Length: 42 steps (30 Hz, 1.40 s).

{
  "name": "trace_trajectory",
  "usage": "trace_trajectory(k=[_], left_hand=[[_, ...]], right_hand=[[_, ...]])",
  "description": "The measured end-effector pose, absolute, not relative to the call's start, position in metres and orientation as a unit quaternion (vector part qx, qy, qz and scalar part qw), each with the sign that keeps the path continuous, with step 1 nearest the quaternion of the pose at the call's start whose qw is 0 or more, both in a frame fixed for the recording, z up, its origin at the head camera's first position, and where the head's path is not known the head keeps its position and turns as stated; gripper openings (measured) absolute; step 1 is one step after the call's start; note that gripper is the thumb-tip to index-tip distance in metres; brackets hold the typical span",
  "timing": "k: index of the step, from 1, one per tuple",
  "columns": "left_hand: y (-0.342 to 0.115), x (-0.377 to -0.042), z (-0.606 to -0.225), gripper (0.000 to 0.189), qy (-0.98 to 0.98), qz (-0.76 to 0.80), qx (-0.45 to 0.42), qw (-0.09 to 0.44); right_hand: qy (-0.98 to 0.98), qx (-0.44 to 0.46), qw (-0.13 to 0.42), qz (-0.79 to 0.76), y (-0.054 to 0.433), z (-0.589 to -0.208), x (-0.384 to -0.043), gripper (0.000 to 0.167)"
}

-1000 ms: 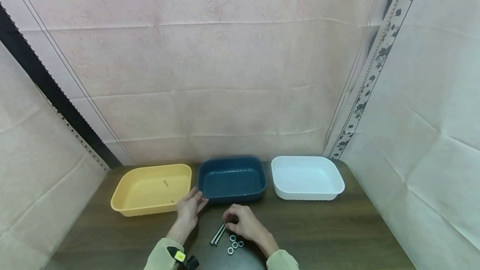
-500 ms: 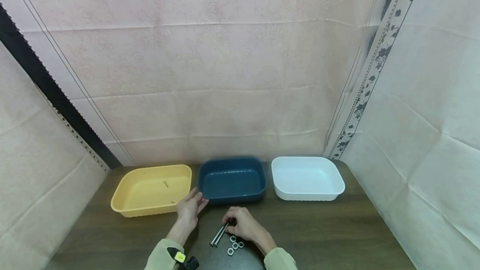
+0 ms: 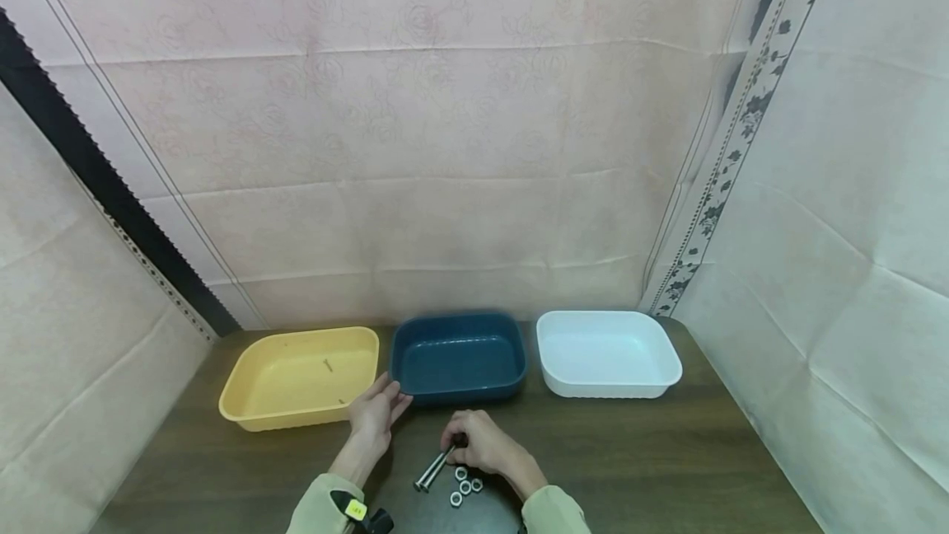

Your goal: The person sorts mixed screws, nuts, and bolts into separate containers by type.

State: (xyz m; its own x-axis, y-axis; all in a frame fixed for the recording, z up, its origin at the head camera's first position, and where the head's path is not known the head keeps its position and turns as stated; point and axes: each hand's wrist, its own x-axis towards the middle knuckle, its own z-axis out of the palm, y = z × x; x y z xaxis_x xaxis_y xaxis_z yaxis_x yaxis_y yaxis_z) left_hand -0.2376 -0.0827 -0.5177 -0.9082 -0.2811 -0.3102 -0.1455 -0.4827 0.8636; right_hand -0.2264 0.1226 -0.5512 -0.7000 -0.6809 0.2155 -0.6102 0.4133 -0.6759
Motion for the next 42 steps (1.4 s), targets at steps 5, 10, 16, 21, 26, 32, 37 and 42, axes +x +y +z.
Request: trace_trajectory(k=[5,10,16,21,26,32,37,42], left_hand=[[-0.0825,-0.2367,-0.5170,0.044,-0.506,-0.835,0.210,0.042],[-0.0825,-0.2371,-0.5171,0.044,-0.506,-0.835,0.212,0.042],[-0.0822,-0.2364,-0.5164,0.045,-0.509,-0.833,0.213,0.041],[-0.0805,-0.2363,-0.5146,0.045,-0.509,-0.832,0.216,0.047],[-0.0806,-0.2370,-0.5160,0.044,-0.507,-0.833,0.216,0.048],[-0.0817,-0.2367,-0.5168,0.045,-0.507,-0.833,0.216,0.047],[-0.0817,-0.2369,-0.5166,0.045,-0.510,-0.831,0.218,0.045],[-0.0814,-0.2371,-0.5164,0.045,-0.509,-0.831,0.218,0.047]], right_hand=[[0.836,-0.377,0.066,-0.393,0.1243,-0.5512,-0.2274,0.017],[0.839,-0.371,0.070,-0.392,0.1243,-0.5509,-0.2277,0.016],[0.846,-0.365,0.073,-0.382,0.1241,-0.5497,-0.2270,0.017],[0.852,-0.361,0.068,-0.372,0.1227,-0.5496,-0.2272,0.017],[0.855,-0.353,0.077,-0.371,0.1220,-0.5490,-0.2264,0.017],[0.858,-0.349,0.092,-0.366,0.1224,-0.5471,-0.2254,0.015],[0.864,-0.361,0.089,-0.340,0.1228,-0.5453,-0.2256,0.011],[0.861,-0.378,0.075,-0.333,0.1244,-0.5456,-0.2248,0.010]])
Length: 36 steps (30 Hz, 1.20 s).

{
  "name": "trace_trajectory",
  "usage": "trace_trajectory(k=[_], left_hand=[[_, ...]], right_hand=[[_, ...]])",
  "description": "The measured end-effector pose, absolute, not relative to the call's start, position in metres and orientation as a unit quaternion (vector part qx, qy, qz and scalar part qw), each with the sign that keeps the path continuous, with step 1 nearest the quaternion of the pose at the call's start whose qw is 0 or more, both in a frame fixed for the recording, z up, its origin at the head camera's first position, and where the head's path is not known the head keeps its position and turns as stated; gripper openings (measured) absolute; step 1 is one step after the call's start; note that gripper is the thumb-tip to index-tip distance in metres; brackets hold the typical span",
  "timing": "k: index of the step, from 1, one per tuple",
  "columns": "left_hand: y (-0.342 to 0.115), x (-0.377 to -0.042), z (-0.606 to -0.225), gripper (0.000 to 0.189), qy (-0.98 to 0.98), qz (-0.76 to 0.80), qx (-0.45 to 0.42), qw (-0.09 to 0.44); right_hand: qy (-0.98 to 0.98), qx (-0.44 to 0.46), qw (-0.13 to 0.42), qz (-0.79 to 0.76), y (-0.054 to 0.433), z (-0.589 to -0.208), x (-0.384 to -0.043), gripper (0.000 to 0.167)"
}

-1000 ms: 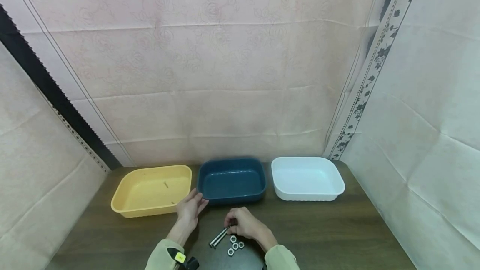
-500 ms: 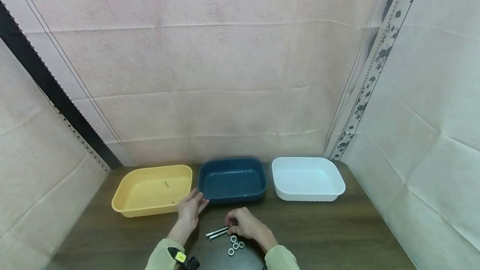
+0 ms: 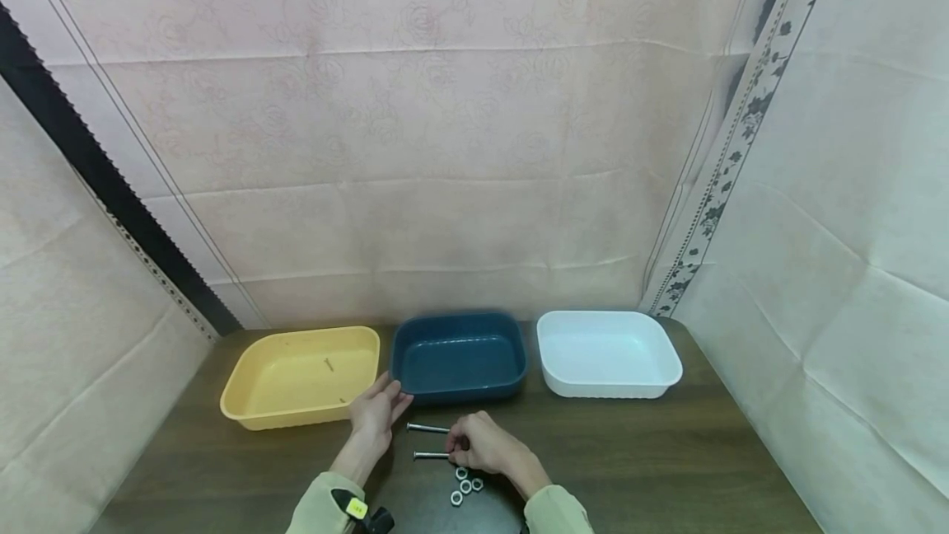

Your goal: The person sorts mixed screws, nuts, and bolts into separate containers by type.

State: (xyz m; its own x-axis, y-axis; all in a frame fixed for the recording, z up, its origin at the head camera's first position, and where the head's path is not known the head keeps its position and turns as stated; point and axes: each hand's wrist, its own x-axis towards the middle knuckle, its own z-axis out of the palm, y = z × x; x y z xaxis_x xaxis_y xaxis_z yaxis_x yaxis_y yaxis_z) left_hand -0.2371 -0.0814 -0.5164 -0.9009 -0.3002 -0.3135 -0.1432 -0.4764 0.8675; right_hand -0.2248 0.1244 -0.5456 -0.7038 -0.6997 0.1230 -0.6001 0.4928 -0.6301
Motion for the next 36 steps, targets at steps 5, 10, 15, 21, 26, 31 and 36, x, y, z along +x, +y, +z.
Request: trace_trajectory(k=[5,10,15,21,26,31,36], left_hand=[[-0.081,-0.238,-0.517,0.044,-0.509,-0.831,0.219,0.050],[-0.081,-0.239,-0.516,0.043,-0.510,-0.830,0.220,0.050],[-0.082,-0.239,-0.516,0.043,-0.507,-0.833,0.215,0.049],[-0.082,-0.239,-0.517,0.045,-0.501,-0.836,0.215,0.051],[-0.082,-0.239,-0.517,0.044,-0.505,-0.834,0.215,0.051],[-0.082,-0.239,-0.518,0.044,-0.507,-0.833,0.214,0.051],[-0.082,-0.238,-0.517,0.044,-0.508,-0.832,0.215,0.049]], right_hand=[[0.851,-0.393,0.051,-0.344,0.128,-0.545,-0.225,0.010],[0.846,-0.394,0.023,-0.358,0.133,-0.542,-0.223,0.009],[0.845,-0.373,0.027,-0.382,0.137,-0.536,-0.221,0.009],[0.842,-0.356,0.029,-0.406,0.140,-0.531,-0.222,0.008],[0.841,-0.347,0.015,-0.415,0.143,-0.525,-0.222,0.009],[0.843,-0.338,0.002,-0.419,0.145,-0.519,-0.222,0.009],[0.850,-0.321,0.002,-0.418,0.147,-0.511,-0.221,0.008]])
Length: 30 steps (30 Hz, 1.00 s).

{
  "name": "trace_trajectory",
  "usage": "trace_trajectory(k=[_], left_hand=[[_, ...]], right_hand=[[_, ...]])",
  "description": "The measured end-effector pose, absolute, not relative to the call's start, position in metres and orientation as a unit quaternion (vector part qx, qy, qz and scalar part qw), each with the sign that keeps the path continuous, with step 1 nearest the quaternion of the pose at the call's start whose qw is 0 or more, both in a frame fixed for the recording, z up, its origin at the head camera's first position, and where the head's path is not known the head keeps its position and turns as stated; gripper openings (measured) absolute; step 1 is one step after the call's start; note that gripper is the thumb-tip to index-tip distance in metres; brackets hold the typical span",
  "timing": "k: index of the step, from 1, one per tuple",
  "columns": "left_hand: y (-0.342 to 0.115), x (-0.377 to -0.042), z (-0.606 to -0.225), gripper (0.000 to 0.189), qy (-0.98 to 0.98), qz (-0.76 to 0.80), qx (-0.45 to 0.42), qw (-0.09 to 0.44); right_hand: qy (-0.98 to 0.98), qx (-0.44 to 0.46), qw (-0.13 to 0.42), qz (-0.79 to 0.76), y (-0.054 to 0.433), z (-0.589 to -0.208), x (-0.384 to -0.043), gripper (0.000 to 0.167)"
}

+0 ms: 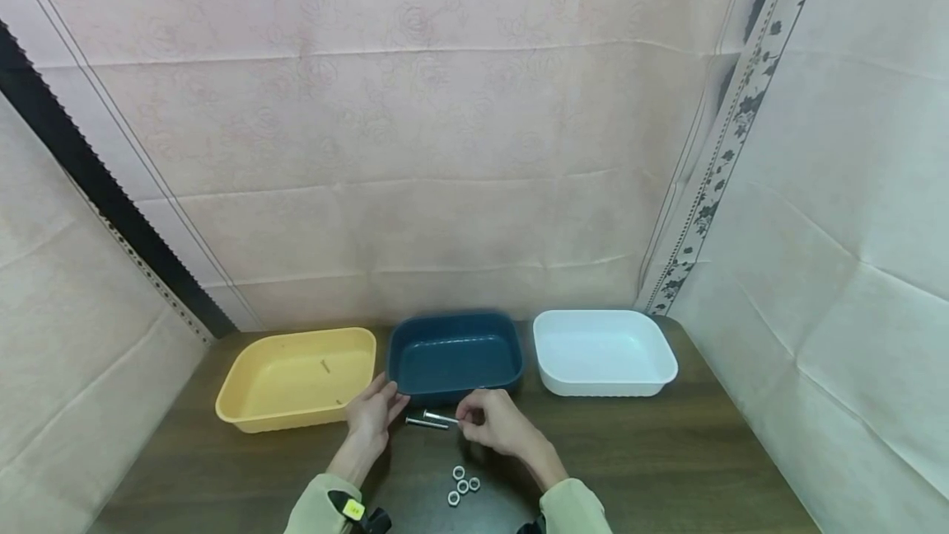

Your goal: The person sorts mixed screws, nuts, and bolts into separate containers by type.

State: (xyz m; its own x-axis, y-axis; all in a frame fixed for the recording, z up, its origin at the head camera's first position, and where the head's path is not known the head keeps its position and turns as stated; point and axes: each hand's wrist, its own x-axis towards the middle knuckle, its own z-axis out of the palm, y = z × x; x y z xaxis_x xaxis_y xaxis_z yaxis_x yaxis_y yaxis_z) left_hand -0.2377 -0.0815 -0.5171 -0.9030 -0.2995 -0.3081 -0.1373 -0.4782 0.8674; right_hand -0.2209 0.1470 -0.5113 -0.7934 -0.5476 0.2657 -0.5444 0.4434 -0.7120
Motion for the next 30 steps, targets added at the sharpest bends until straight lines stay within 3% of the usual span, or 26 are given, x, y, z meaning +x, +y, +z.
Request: trace_trajectory(k=[22,30], left_hand=[[-0.082,-0.236,-0.517,0.043,-0.505,-0.834,0.216,0.048],[-0.081,-0.237,-0.516,0.042,-0.514,-0.828,0.217,0.045]], right_hand=[[0.863,-0.286,-0.040,-0.414,0.151,-0.489,-0.234,0.013],[0.864,-0.281,-0.085,-0.409,0.151,-0.490,-0.242,0.012]])
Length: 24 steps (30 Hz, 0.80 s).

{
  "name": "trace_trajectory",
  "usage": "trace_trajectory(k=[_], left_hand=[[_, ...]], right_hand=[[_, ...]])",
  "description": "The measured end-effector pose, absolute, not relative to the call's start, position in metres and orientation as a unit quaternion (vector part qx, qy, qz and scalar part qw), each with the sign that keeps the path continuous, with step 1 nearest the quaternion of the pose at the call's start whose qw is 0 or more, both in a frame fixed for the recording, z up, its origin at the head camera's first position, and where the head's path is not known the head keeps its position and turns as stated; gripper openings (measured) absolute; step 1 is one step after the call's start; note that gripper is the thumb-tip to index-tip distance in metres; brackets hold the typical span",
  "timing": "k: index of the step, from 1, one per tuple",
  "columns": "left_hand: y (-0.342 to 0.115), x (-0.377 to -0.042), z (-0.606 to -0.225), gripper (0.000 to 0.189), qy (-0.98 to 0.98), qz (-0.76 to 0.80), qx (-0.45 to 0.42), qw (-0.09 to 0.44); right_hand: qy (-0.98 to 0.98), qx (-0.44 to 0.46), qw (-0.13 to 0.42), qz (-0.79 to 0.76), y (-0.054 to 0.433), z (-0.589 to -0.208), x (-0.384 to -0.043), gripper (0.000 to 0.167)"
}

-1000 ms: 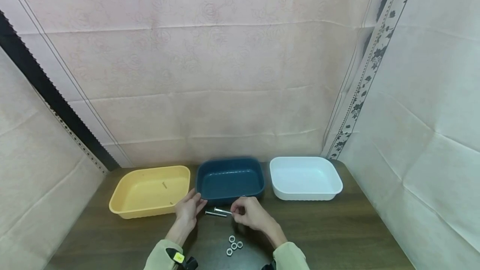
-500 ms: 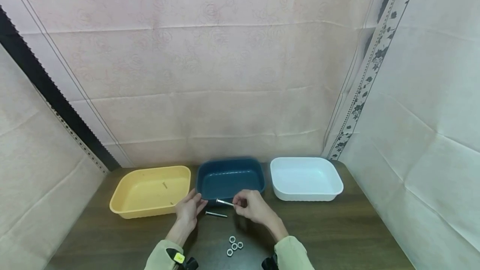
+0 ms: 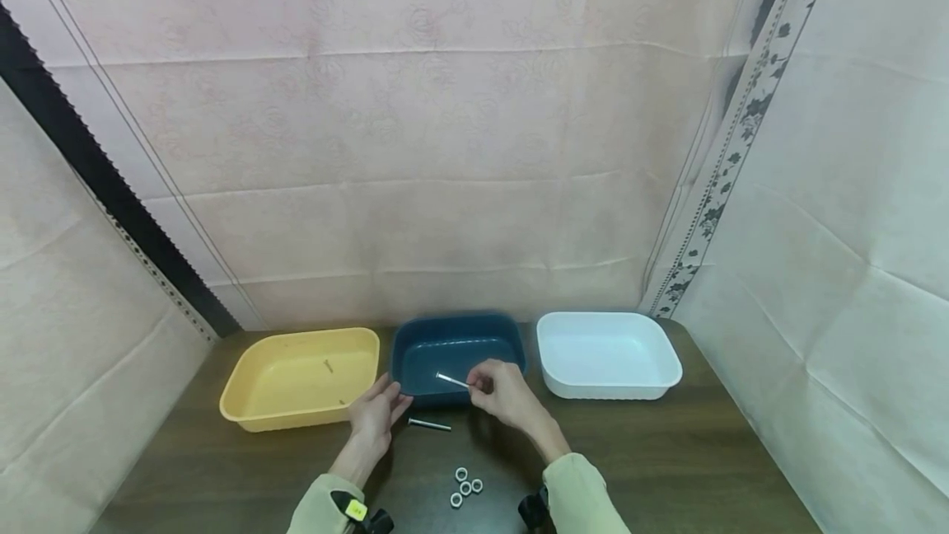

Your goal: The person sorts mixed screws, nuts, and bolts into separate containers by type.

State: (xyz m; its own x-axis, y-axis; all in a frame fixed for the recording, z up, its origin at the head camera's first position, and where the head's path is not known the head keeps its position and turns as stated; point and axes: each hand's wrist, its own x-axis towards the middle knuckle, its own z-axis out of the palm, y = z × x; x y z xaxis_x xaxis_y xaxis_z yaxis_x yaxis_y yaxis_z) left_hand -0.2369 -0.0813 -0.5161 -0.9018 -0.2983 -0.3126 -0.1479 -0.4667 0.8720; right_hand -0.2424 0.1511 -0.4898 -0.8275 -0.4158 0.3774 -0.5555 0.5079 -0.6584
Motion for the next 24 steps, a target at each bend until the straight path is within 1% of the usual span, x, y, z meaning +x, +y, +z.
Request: trace_trajectory(k=[8,15,18,24], left_hand=[[-0.082,-0.237,-0.517,0.042,-0.518,-0.826,0.217,0.042],[-0.083,-0.238,-0.517,0.042,-0.516,-0.827,0.222,0.038],[-0.083,-0.238,-0.518,0.042,-0.514,-0.828,0.219,0.040],[-0.082,-0.238,-0.518,0.042,-0.513,-0.829,0.217,0.040]], right_hand=[[-0.868,0.273,0.088,0.405,0.152,-0.490,-0.251,0.009],[-0.870,0.282,0.119,0.386,0.152,-0.494,-0.263,0.007],[-0.877,0.281,0.121,0.372,0.151,-0.496,-0.268,0.007],[-0.887,0.269,0.107,0.361,0.149,-0.498,-0.272,0.007]])
